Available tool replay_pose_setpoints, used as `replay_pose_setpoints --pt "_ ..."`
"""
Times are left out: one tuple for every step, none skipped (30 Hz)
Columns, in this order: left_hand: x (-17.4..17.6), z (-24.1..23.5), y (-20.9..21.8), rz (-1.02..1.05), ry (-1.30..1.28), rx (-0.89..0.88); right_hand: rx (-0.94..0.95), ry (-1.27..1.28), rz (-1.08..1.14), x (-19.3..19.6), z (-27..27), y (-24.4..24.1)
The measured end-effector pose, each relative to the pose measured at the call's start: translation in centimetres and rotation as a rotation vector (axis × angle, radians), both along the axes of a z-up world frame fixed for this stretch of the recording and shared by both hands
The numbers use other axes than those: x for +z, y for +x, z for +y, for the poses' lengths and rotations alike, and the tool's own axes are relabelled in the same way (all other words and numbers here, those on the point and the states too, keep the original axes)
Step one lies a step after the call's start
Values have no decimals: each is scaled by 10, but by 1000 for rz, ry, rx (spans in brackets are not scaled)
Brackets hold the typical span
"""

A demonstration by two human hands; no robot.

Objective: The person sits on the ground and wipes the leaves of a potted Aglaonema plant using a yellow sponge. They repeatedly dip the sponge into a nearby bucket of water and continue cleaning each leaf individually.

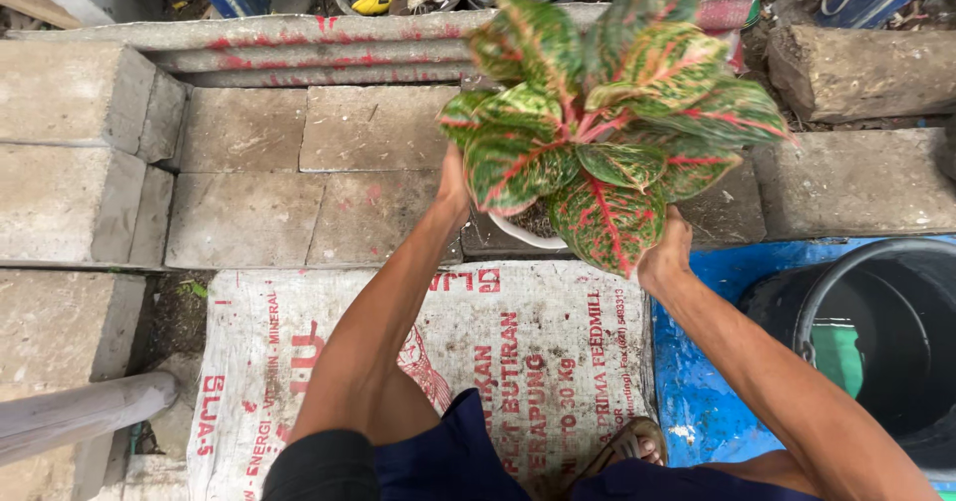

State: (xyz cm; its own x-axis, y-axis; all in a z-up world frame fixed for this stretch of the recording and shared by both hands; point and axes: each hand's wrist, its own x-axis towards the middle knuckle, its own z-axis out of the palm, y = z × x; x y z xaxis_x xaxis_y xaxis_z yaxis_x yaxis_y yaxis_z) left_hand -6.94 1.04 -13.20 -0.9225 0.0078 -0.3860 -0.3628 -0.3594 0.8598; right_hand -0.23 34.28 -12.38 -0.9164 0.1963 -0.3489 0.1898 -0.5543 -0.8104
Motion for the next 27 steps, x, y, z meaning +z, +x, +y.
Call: replay_pose_setpoints --pt "-1 3 -9 21 25 2 18 35 -65 1 -3 1" --pt "-3 2 -15 43 50 3 36 70 -130 5 -6 3" --pt "-7 2 -19 29 57 34 51 110 -192 11 -6 3" --pt "-10 2 -22 15 64 64 71 105 -182 18 -6 3" --pt "-14 2 -19 -8 73 94 91 101 -180 26 -5 7" --pt "-16 0 -14 9 49 139 111 98 -179 34 -4 12" --pt "-13 -4 -9 30 24 182 135 135 -208 43 -4 15" --pt "-7 -7 -3 51 -1 226 160 173 -238 52 -2 19" --pt "3 -10 6 108 -229 256 188 211 -267 61 0 21" --pt "16 -13 20 166 -456 284 219 250 -278 69 1 23" --pt "31 -13 35 224 -684 310 250 291 -288 75 3 24" --pt "48 -16 52 167 -770 276 281 331 -299 79 5 23" --pt "64 -17 78 100 -855 237 358 415 -333 82 10 26" --pt "80 -17 102 153 -900 212 437 498 -367 84 16 28" --pt "96 -18 122 213 -950 190 515 576 -392 86 19 24" --pt "109 -12 143 201 -905 111 661 677 -372 89 24 22" --pt "120 -7 158 194 -862 31 804 775 -345 95 30 19" --pt "129 3 170 243 -670 -68 947 872 -316 102 36 16" --pt "134 16 178 282 -474 -163 992 907 -304 112 42 15" --pt "138 26 178 122 -186 -221 1037 942 -293 125 46 13" --pt "139 38 177 -42 104 -270 1085 980 -282 140 47 12" --pt "139 55 172 -69 215 -244 1125 1059 -226 160 50 14" --pt "139 71 165 -90 325 -217 1164 1142 -163 185 54 15" --pt "139 85 157 -85 342 -146 1159 1250 -51 211 55 20" --pt "139 99 148 -78 359 -73 1150 1358 66 237 55 26" --pt "138 110 138 -71 377 0 1076 1374 64 261 54 35" --pt "136 118 130 -56 447 57 1000 1388 61 278 48 46"
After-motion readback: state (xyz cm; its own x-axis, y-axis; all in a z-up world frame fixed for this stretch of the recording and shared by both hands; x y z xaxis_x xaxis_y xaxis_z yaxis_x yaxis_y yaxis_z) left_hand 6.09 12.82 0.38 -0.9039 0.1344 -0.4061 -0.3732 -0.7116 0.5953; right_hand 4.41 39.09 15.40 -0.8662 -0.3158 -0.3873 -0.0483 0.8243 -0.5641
